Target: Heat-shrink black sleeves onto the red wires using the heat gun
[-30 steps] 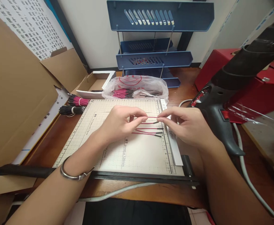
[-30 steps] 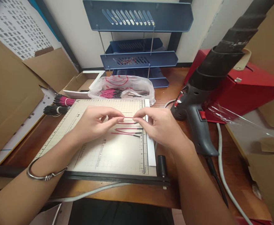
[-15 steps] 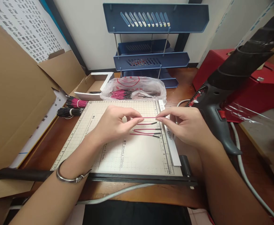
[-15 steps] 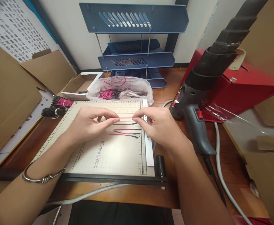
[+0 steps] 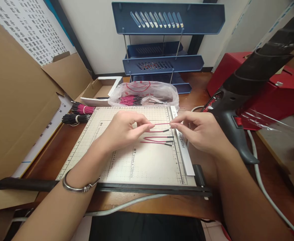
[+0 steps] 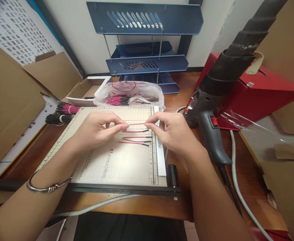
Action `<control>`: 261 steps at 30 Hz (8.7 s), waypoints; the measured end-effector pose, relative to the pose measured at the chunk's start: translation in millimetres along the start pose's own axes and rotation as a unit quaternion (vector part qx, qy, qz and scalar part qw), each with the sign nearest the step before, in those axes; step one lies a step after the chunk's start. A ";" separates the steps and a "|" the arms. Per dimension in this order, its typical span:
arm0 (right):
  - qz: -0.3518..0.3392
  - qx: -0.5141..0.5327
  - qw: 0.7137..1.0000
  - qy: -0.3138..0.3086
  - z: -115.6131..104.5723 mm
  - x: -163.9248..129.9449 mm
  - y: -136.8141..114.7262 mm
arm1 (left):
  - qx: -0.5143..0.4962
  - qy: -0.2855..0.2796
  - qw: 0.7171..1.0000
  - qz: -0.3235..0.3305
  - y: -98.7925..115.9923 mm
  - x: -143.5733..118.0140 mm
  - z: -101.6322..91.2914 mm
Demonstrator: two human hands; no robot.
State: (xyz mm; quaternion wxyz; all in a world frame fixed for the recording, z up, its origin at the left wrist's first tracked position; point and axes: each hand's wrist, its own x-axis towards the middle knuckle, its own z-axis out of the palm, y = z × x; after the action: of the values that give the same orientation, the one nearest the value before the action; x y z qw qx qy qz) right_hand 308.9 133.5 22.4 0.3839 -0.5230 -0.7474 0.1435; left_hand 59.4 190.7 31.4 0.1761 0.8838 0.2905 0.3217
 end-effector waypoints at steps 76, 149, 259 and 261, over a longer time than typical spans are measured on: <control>-0.047 -0.002 0.999 -0.011 6.5 2.5 -1.0 | 0.003 -0.004 1.000 -0.020 -4.6 0.4 8.6; 0.013 -0.086 0.990 -0.109 9.3 1.5 14.4 | 0.069 -0.136 0.987 -0.046 -9.6 -0.5 7.9; -0.036 0.007 0.990 -0.135 -3.8 1.8 3.7 | -0.035 -0.133 0.987 0.079 -2.7 1.9 -2.3; -0.037 0.006 0.990 -0.134 -4.8 1.6 3.4 | -0.037 -0.137 0.987 0.075 -2.7 1.9 -2.2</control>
State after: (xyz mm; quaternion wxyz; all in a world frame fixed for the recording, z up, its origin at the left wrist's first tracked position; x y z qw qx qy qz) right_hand 314.4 135.4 24.1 0.2884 -0.4687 -0.8100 0.2024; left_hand 58.1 194.2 32.6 0.2226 0.9315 0.1847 0.2204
